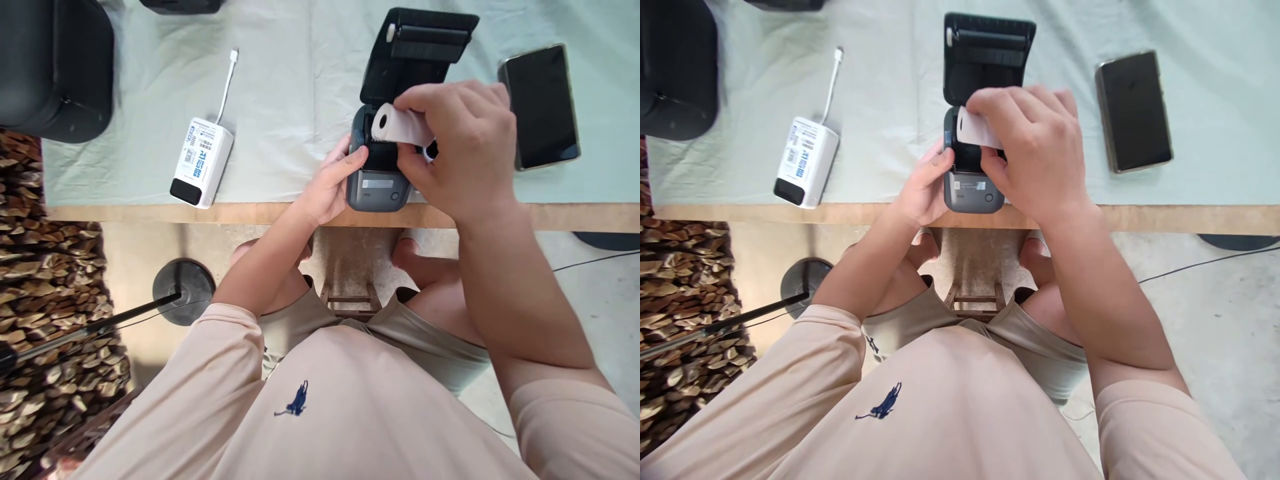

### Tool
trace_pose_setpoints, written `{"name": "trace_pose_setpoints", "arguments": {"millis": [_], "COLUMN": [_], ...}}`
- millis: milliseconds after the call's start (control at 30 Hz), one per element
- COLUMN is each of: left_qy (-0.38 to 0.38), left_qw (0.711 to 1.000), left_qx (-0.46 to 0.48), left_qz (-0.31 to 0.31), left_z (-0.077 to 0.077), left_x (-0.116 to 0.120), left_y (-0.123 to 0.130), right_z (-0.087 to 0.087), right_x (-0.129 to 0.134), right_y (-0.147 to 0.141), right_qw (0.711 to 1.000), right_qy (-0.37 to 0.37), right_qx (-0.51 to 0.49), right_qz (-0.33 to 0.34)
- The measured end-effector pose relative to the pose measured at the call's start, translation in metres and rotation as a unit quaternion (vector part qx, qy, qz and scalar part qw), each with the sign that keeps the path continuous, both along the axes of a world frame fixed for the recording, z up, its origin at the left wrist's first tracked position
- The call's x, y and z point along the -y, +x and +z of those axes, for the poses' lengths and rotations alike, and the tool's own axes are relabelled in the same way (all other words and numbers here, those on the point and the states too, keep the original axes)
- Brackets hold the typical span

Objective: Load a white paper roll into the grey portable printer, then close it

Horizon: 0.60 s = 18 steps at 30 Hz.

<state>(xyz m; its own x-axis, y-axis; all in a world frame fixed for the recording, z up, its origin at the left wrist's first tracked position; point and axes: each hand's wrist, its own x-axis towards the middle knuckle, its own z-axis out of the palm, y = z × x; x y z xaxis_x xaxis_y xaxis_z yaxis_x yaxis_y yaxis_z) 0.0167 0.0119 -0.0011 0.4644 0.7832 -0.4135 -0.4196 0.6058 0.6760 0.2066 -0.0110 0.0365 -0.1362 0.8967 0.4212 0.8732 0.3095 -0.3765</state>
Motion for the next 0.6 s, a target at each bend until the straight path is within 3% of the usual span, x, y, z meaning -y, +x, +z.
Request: {"name": "trace_pose_setpoints", "arguments": {"millis": [100,267,433,600], "left_qy": [-0.004,0.002,0.033,-0.001], "left_qw": [1.000,1.000,0.999,1.000], "left_qx": [-0.002,-0.011,0.010,0.012], "left_qz": [-0.005,-0.012,-0.017,0.008], "left_z": [0.000,-0.002,-0.003,-0.003], "left_x": [0.001,0.000,-0.003,-0.005], "left_y": [-0.001,-0.002,-0.003,-0.004], "right_z": [-0.003,-0.008,-0.010,-0.008], "right_x": [-0.002,-0.009,-0.008,0.004], "right_y": [0.000,0.001,-0.001,-0.010], "right_qw": [0.999,0.997,0.998,0.996], "right_qy": [-0.023,-0.074,-0.040,0.003], "right_qx": [0.028,-0.014,-0.056,-0.058], "right_qz": [-0.011,-0.001,0.016,0.064]}}
